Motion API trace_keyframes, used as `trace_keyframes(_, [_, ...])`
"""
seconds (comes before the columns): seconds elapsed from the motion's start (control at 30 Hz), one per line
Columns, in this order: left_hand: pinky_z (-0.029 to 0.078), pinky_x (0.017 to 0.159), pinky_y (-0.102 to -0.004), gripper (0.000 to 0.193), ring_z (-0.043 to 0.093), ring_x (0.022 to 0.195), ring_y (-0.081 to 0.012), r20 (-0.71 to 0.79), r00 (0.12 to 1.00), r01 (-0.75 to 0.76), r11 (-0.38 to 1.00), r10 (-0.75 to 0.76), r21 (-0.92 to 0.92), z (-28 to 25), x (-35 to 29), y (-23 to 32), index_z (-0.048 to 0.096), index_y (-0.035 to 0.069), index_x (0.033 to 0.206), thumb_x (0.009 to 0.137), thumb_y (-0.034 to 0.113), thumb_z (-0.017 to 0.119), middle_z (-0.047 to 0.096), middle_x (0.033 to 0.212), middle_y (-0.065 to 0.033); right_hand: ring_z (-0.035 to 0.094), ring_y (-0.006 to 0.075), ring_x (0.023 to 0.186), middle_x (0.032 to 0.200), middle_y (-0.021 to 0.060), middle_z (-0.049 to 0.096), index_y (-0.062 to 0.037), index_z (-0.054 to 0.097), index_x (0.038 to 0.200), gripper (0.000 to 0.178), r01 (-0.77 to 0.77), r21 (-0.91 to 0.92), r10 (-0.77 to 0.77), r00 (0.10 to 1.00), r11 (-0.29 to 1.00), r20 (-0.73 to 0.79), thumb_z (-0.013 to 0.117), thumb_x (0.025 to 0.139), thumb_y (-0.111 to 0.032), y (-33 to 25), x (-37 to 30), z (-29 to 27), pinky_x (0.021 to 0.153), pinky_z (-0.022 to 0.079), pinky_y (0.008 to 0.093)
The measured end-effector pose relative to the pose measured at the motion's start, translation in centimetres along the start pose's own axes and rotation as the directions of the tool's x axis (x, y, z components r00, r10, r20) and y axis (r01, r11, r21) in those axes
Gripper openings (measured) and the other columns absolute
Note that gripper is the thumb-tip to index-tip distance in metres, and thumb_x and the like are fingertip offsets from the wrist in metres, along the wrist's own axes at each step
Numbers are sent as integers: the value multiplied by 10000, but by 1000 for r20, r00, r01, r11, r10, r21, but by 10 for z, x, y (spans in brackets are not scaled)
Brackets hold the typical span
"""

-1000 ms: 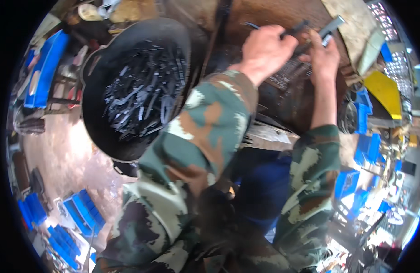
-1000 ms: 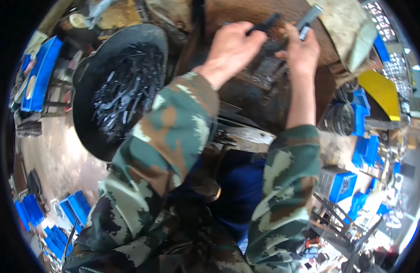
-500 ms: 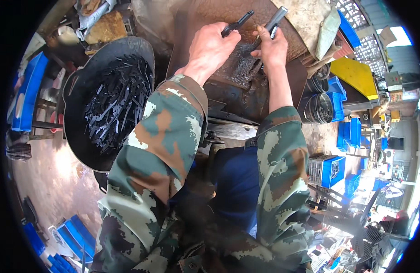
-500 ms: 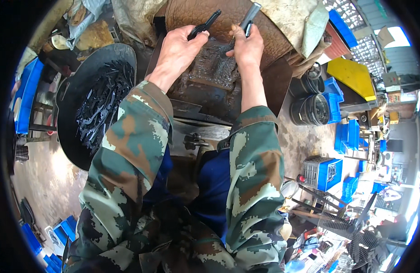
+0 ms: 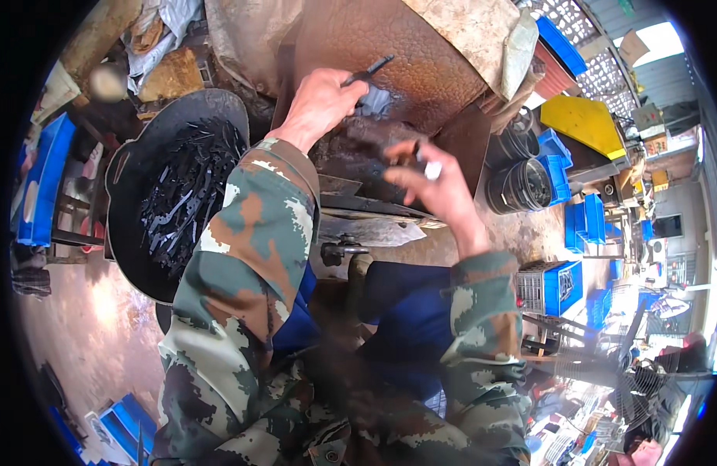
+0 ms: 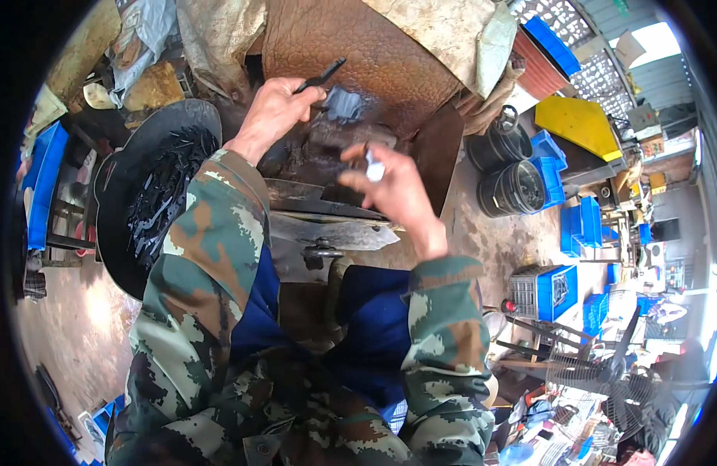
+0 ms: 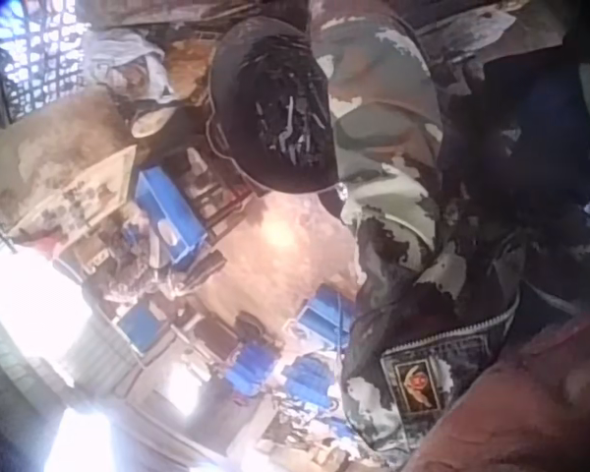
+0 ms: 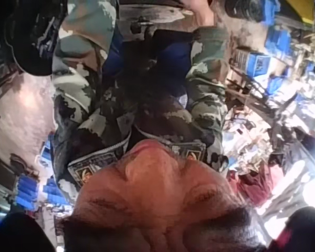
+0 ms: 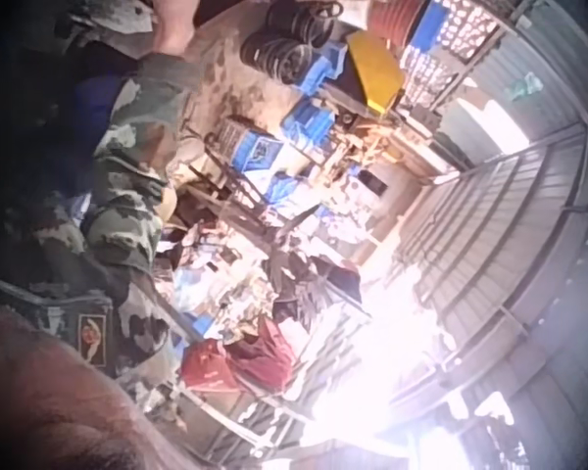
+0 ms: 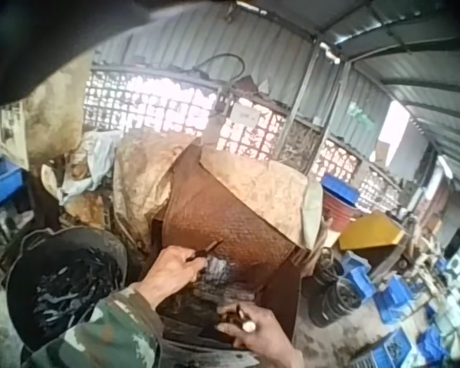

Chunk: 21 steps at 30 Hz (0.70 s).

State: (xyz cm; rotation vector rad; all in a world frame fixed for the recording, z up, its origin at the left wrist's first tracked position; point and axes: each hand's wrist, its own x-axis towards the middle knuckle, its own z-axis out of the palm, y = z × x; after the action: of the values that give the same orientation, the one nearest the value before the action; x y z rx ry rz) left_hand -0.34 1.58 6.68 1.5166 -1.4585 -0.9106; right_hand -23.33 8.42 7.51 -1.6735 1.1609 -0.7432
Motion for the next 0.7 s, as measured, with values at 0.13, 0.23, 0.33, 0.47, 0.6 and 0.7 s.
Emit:
trace_keyframes(0.13, [498,784,-430,312,672,807,-325,131,990,-78,988,60,132,13,-1,-9,709,24,916,865,322,631,696,815,-170,659,337,976,1072,122,674,-31,662,1022,339,452,-385,-400,892,805,211,771,702,-7,19,-33,12,826,542,377])
trace_keyframes(0.23, [498,821,-455,300,666,938,-374,200,979,-117,932,49,344,17,0,-18,728,58,988,877,328,660,710,944,-191,649,339,1005,1155,88,649,-31,669,1034,329,428,-517,-336,903,741,267,710,713,33,28,-52,21,828,545,398])
trace_keyframes(0.33, [485,762,-416,307,630,783,-331,262,962,-189,886,80,423,17,-4,-30,715,23,1023,884,290,658,688,861,-188,625,330,1090,1192,114,639,-19,659,1052,398,324,-497,-185,933,805,309,624,679,116,31,-54,23,927,510,393])
trace_keyframes(0.47, [487,805,-415,262,661,886,-350,395,917,-107,917,-58,385,16,7,-46,700,9,1065,883,194,665,695,944,-225,677,259,930,1124,99,656,-17,666,1056,319,296,-295,-211,935,908,286,633,749,60,24,-40,12,760,559,352])
trace_keyframes(0.6, [486,807,-408,251,668,893,-325,373,928,-121,927,-21,354,24,15,-71,691,-10,1069,881,154,663,693,917,-232,637,141,748,989,79,680,6,669,1024,152,-262,82,261,965,961,33,615,892,-46,19,-25,4,592,534,275])
trace_keyframes(0.7, [484,805,-386,231,657,880,-277,335,937,-210,925,98,317,28,21,-80,686,-22,1041,897,153,644,695,865,-198,584,90,680,1006,75,673,13,649,1074,179,-239,238,273,954,942,-121,603,958,-116,20,-11,4,510,525,260])
